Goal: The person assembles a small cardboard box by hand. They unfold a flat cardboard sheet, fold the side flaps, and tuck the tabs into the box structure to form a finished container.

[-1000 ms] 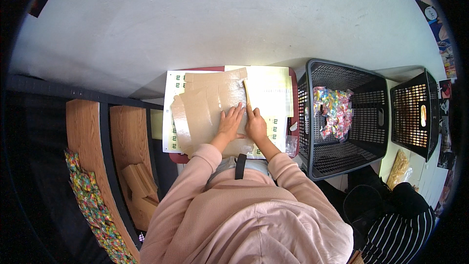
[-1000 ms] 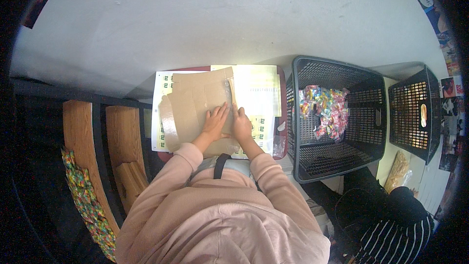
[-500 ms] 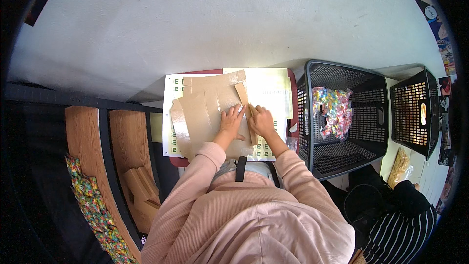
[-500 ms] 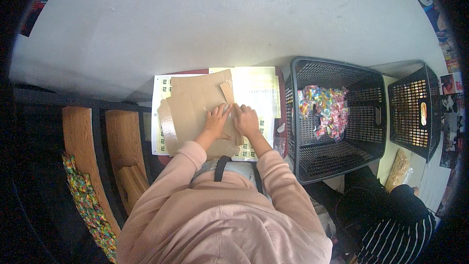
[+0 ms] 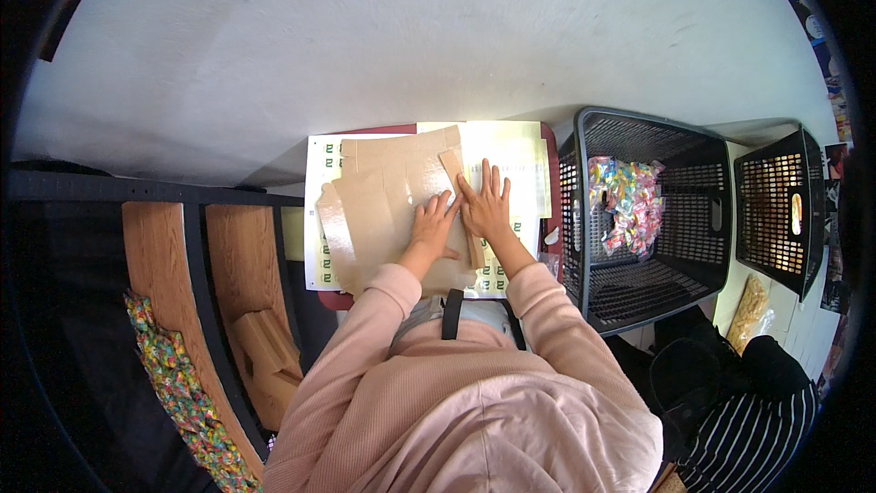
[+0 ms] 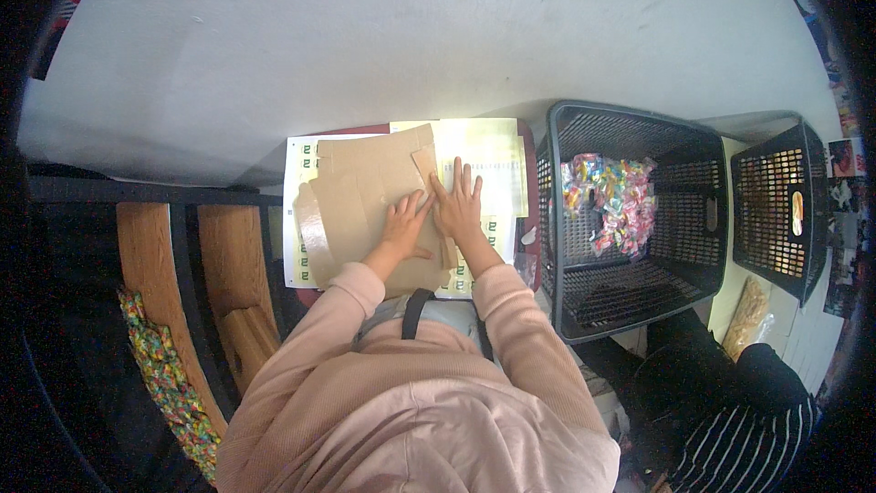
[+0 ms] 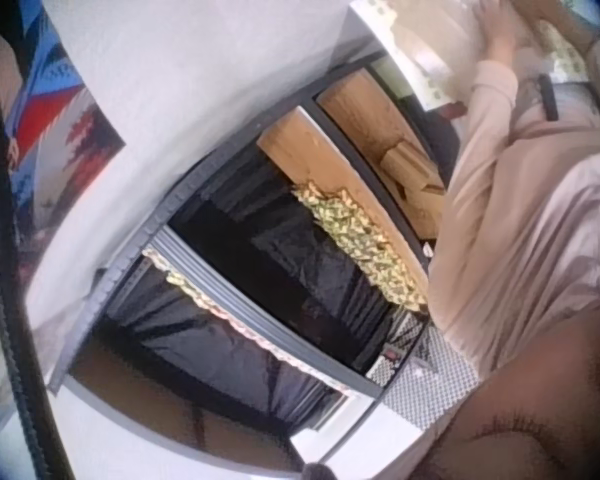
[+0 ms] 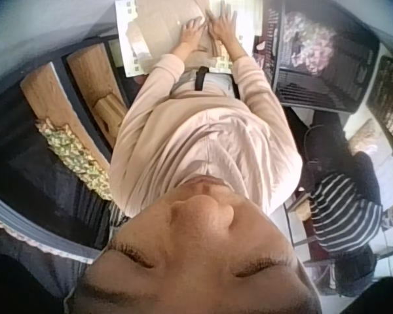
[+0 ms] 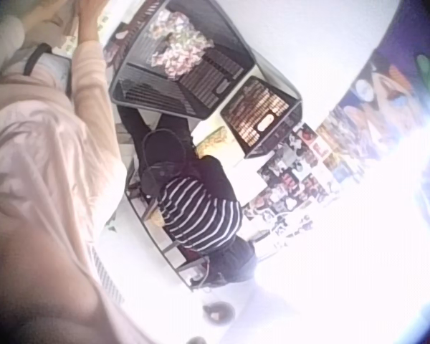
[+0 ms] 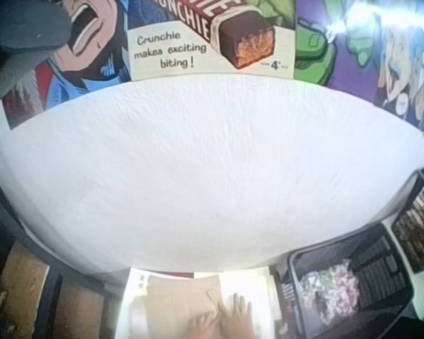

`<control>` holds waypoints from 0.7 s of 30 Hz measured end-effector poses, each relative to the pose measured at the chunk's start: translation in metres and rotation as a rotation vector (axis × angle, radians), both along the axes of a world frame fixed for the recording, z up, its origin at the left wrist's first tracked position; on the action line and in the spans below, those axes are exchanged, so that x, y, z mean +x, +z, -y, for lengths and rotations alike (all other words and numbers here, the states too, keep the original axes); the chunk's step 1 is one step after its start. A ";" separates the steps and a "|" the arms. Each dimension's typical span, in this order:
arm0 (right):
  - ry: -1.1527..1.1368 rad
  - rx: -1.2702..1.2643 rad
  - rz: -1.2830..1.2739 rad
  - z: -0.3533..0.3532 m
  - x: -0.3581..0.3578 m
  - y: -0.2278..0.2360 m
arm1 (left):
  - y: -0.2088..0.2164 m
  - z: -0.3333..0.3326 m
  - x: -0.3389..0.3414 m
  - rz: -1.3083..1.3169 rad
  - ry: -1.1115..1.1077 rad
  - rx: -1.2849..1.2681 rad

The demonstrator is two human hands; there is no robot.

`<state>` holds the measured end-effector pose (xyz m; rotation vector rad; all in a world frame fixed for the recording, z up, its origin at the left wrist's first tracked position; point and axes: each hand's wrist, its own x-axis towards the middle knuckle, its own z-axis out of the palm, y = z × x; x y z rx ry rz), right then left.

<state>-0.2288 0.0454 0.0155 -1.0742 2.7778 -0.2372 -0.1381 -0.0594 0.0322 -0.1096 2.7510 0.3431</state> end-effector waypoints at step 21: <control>0.164 0.167 -0.091 -0.015 -0.004 0.003 | -0.003 -0.001 -0.001 0.018 0.021 0.001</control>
